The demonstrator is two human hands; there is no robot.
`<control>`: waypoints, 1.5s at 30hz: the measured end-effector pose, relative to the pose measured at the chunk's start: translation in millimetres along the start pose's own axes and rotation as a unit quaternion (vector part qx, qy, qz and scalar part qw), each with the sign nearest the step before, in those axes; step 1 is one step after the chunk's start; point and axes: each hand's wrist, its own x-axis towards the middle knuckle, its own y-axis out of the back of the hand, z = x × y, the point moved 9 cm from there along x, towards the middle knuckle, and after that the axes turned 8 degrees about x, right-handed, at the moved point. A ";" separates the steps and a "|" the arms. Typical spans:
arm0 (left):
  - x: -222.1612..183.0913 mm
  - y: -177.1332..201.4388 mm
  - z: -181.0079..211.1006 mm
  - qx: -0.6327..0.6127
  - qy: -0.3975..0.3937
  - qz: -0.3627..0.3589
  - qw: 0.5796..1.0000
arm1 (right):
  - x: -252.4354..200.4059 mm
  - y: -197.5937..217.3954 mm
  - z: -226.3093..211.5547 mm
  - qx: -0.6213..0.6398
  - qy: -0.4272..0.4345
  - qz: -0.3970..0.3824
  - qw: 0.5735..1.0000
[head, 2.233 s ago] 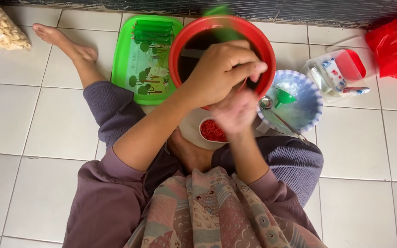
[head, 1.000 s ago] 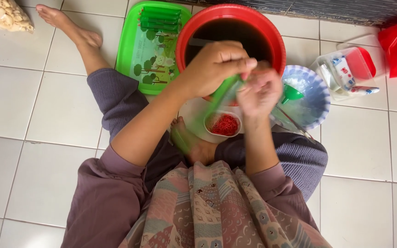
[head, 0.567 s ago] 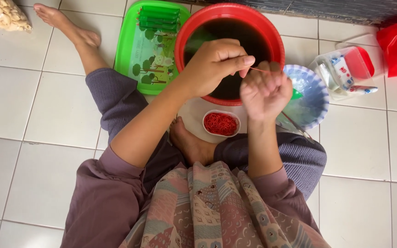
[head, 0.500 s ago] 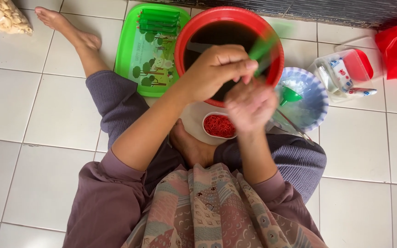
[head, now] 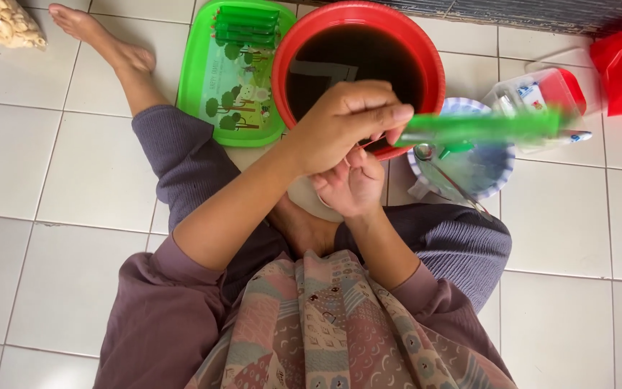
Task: Filling small plastic bags with liquid using a funnel and ladle, then sealing them with rubber bands.
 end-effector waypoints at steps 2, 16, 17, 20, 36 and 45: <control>-10.2 3.0 -1.7 -0.105 0.016 0.049 0.993 | -3.1 77.3 -32.6 -0.112 0.064 -0.020 0.991; -122.6 24.4 -102.0 -0.122 0.245 0.332 0.903 | -17.9 -101.9 -34.9 -0.608 0.226 -0.022 0.761; -132.3 23.5 -109.0 -0.138 0.262 0.356 0.886 | -14.7 -81.2 -34.4 -0.527 0.189 0.030 0.828; -146.2 11.1 -125.4 -0.194 0.326 0.377 0.845 | -19.2 -37.9 -14.6 -0.275 0.108 0.109 0.949; -205.7 -14.8 -191.7 -0.367 0.497 0.401 0.677 | -25.0 -73.7 30.1 -0.916 0.239 -0.109 0.304; -224.0 -19.4 -214.7 -0.367 0.511 0.426 0.650 | -21.7 -51.6 42.3 -0.895 0.259 -0.208 0.297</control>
